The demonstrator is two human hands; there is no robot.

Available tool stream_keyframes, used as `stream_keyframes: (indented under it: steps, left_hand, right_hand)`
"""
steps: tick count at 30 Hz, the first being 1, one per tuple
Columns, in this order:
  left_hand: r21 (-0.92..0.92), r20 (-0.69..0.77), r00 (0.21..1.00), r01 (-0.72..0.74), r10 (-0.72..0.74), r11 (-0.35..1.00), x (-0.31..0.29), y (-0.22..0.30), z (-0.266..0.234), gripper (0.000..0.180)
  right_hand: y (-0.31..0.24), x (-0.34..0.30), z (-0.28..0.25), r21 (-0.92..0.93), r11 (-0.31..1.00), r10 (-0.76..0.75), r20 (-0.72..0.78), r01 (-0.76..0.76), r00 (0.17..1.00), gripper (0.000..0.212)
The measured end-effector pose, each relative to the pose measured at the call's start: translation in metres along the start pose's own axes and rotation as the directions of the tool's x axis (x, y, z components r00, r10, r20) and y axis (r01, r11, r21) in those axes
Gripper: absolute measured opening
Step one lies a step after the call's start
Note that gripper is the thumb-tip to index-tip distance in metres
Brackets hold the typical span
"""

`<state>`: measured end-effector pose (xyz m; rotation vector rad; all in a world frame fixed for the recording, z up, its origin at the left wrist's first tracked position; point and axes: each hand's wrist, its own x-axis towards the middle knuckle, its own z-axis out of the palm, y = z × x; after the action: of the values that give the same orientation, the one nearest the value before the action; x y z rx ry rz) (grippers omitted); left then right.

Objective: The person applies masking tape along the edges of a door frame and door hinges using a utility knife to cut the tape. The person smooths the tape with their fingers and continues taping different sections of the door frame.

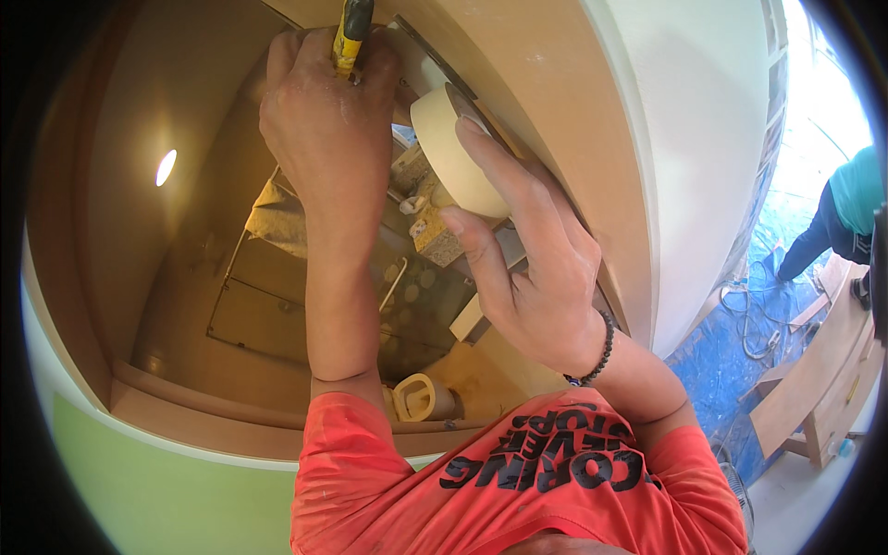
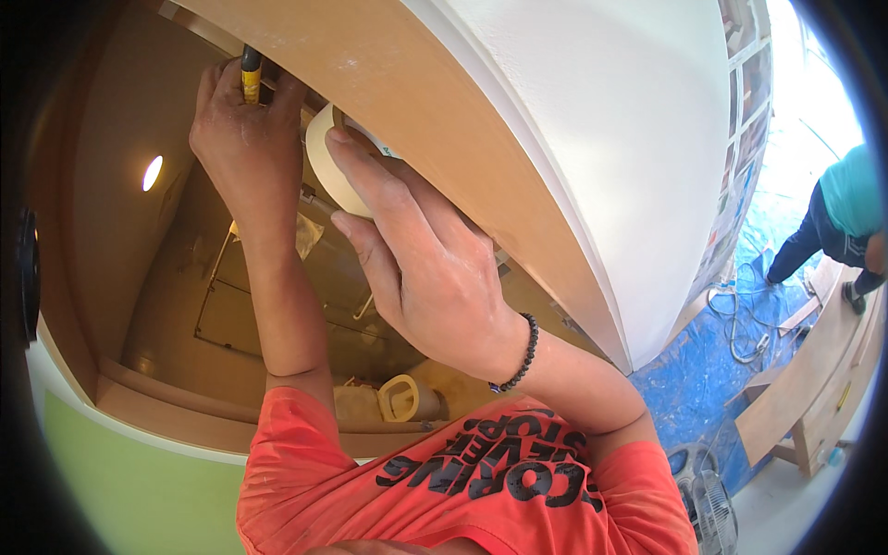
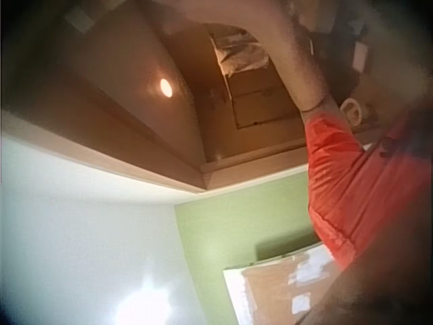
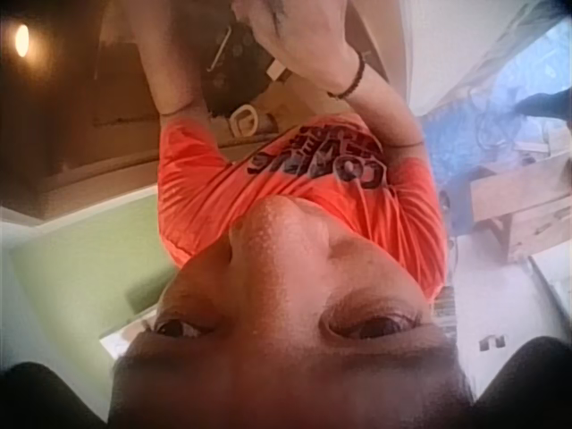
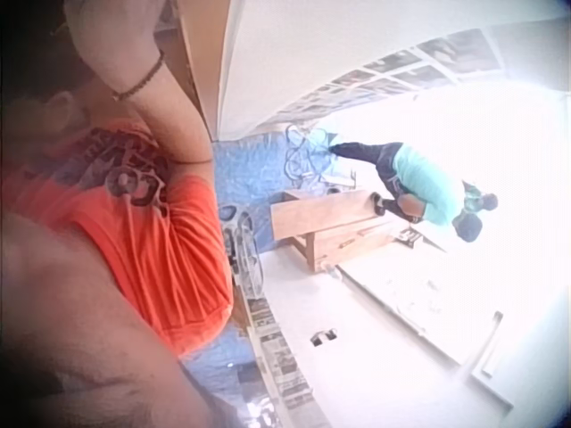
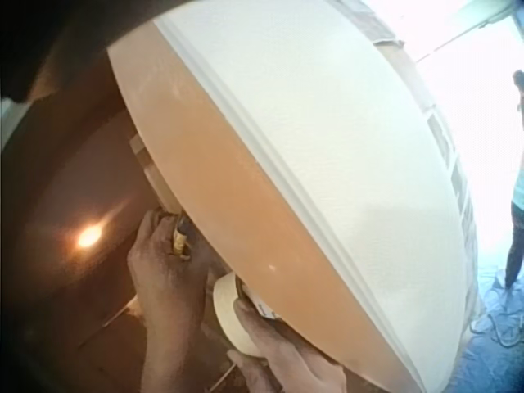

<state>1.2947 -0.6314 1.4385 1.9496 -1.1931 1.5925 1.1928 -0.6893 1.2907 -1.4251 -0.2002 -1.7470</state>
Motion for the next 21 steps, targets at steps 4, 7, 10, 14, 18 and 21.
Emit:
stream_keyframes:
  steps: [4, 7, 10, 14, 18, 21]
  left_hand:
    - [0.019, -0.012, 1.000, -0.008, 0.009, 1.000, -0.0002, -0.0023, 0.0021, 0.024]
    - [0.031, -0.017, 1.000, 0.013, -0.012, 0.999, -0.0013, -0.0022, 0.0034, 0.024]
    - [0.051, -0.015, 1.000, 0.008, -0.007, 0.999, -0.0013, -0.0010, 0.0037, 0.024]
    - [0.056, -0.014, 1.000, -0.008, 0.009, 0.998, -0.0003, 0.0009, 0.0033, 0.024]
    - [0.083, -0.021, 1.000, -0.004, 0.006, 0.997, 0.0005, -0.0007, 0.0029, 0.022]
    - [-0.082, -0.054, 0.998, 0.010, -0.014, 0.997, 0.0008, -0.0059, 0.0048, 0.021]
  right_hand:
    - [0.0000, 0.0009, -0.0005, -0.045, 0.999, -0.014, -0.003, 0.014, 1.000, 0.052]
    - [-0.0002, 0.0004, 0.0006, -0.033, 0.999, 0.004, 0.000, -0.004, 1.000, 0.053]
    - [-0.0002, -0.0008, 0.0011, -0.015, 1.000, 0.020, 0.017, -0.019, 1.000, 0.057]
    - [0.0012, -0.0013, 0.0012, -0.034, 0.999, 0.013, 0.014, -0.012, 1.000, 0.057]
    - [0.0002, -0.0017, 0.0019, -0.052, 0.999, 0.003, 0.003, -0.002, 1.000, 0.057]
    - [-0.0010, -0.0017, 0.0020, -0.064, 0.998, 0.028, 0.017, -0.027, 0.999, 0.057]
